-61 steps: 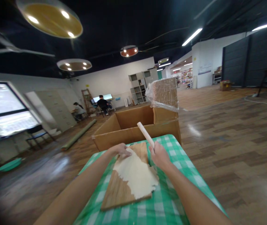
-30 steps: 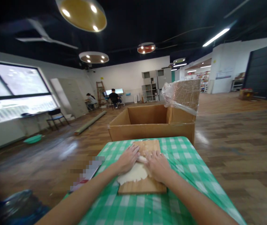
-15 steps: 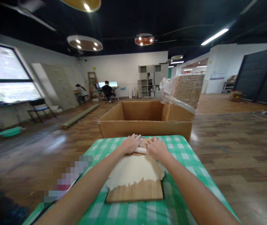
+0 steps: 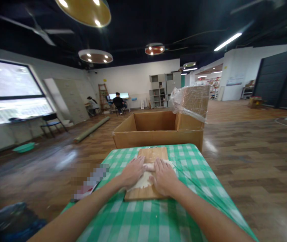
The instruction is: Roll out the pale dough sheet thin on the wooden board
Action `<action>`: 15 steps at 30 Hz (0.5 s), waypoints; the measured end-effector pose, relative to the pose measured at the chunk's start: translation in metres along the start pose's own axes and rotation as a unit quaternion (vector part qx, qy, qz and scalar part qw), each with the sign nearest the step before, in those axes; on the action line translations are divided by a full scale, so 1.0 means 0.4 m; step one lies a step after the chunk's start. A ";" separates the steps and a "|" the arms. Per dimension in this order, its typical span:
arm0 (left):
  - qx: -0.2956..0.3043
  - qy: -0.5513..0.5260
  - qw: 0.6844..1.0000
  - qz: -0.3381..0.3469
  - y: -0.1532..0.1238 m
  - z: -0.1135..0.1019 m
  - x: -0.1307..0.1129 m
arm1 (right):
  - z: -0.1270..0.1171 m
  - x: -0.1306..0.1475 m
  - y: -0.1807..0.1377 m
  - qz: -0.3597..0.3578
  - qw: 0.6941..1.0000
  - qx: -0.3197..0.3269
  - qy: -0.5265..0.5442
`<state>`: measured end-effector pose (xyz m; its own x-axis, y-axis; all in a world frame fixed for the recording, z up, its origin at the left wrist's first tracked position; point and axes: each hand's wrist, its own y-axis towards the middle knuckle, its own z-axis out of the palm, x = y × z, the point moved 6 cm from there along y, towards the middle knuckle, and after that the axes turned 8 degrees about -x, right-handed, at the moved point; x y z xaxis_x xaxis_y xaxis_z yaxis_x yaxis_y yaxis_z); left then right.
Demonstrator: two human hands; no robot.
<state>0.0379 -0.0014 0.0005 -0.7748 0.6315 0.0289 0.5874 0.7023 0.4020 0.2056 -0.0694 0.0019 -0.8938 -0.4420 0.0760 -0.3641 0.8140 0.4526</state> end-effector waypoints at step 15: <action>0.033 0.051 0.996 0.064 0.213 0.134 0.091 | 0.075 -0.185 0.222 0.040 0.996 0.078 -0.005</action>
<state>0.0723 0.0992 -0.0134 -0.7106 0.6826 0.1702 0.6940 0.6406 0.3286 0.2315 0.0471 0.0098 -0.9239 -0.3701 0.0976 -0.3269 0.8956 0.3017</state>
